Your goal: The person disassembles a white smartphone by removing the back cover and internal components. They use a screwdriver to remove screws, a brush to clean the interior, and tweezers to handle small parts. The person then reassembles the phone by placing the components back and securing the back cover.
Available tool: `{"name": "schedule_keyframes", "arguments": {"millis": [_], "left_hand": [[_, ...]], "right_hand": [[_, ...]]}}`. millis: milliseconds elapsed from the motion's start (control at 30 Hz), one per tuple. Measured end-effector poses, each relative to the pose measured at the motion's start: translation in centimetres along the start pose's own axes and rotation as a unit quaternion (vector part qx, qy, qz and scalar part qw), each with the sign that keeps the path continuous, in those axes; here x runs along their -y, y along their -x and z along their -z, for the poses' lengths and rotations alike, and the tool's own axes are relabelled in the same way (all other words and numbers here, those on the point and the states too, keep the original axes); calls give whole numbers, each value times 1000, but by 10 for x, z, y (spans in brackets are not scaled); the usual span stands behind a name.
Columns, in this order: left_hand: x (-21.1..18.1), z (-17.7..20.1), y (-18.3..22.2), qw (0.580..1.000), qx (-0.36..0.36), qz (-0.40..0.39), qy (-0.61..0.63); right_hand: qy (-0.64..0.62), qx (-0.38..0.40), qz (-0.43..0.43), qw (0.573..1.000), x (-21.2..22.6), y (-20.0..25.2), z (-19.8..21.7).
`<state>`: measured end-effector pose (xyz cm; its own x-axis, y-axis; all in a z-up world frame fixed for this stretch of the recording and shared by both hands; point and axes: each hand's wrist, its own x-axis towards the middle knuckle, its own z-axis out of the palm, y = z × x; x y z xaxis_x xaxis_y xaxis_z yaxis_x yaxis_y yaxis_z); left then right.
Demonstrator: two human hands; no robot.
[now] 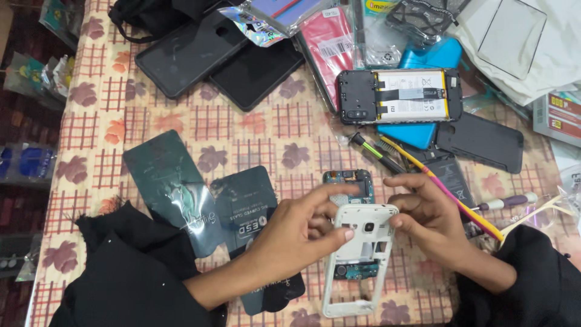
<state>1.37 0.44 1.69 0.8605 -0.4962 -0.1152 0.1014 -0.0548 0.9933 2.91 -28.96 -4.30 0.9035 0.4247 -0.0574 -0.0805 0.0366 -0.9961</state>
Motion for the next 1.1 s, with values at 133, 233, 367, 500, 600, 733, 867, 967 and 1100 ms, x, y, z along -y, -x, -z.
{"name": "schedule_keyframes", "arguments": {"millis": [133,233,367,500,600,733,867,967,1100], "left_hand": [[1,-3,-2,999,-37,35,17],[7,-5,-2,998,-42,0,50],[17,-8,-2,996,-1,-13,87],[21,-8,1,989,37,5,142],[24,-7,-2,992,20,25,125],[26,1,-11,985,-39,-1,170],[22,13,-10,969,-161,-3,190],[21,25,-16,953,-219,36,208],[19,26,-21,952,-216,48,212]], "right_hand": [[-53,36,-1,998,11,-6,-10],[-39,2,-40,998,16,-7,-16],[-125,35,-32,991,15,-7,-16],[-146,65,-31,987,6,-7,-10],[-108,63,-12,992,1,-9,-10],[73,-8,55,996,7,-7,-17],[493,-91,209,840,26,-10,-27],[648,-82,203,729,38,-19,-34],[707,-51,151,689,47,-29,-40]]}}
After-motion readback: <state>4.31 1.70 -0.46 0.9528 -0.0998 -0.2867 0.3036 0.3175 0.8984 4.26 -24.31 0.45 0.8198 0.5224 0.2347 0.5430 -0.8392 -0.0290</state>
